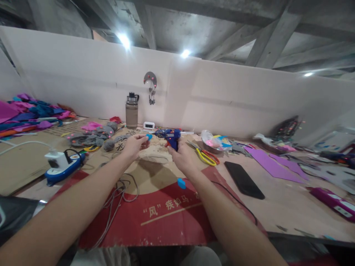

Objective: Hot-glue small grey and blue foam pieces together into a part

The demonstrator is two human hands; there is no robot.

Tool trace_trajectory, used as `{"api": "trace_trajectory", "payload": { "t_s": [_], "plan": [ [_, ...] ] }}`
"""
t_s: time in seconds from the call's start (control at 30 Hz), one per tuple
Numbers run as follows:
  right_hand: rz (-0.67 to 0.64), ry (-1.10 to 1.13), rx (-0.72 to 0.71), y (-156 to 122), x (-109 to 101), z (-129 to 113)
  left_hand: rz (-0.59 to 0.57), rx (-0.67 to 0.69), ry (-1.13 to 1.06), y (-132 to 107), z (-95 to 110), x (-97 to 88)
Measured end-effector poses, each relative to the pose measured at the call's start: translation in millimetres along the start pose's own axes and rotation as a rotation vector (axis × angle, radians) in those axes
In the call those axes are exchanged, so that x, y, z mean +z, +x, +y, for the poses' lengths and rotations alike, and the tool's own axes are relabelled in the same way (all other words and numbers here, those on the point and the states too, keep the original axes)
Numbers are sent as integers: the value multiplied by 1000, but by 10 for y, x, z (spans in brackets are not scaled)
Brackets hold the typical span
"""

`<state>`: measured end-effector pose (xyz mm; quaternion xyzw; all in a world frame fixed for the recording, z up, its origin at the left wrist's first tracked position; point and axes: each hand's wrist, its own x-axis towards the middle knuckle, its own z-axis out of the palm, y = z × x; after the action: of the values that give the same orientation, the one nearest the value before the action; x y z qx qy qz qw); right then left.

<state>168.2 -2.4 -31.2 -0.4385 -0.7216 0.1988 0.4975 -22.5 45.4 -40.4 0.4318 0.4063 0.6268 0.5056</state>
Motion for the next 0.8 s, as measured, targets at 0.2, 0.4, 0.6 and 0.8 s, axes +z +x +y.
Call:
{"api": "trace_trajectory", "payload": {
  "t_s": [0.2,0.4,0.6,0.8],
  "plan": [
    [-2,-58,3,-29,10,-37,20,-4,23,-23,19,15],
    [-3,-143,-17,-37,4,-29,33,-27,42,-37,31,30],
    [-18,-173,-26,-46,-2,-50,23,-24,72,-72,55,62],
    [-11,-181,-24,-43,-3,-51,13,3,69,-86,56,71]
  ]
}}
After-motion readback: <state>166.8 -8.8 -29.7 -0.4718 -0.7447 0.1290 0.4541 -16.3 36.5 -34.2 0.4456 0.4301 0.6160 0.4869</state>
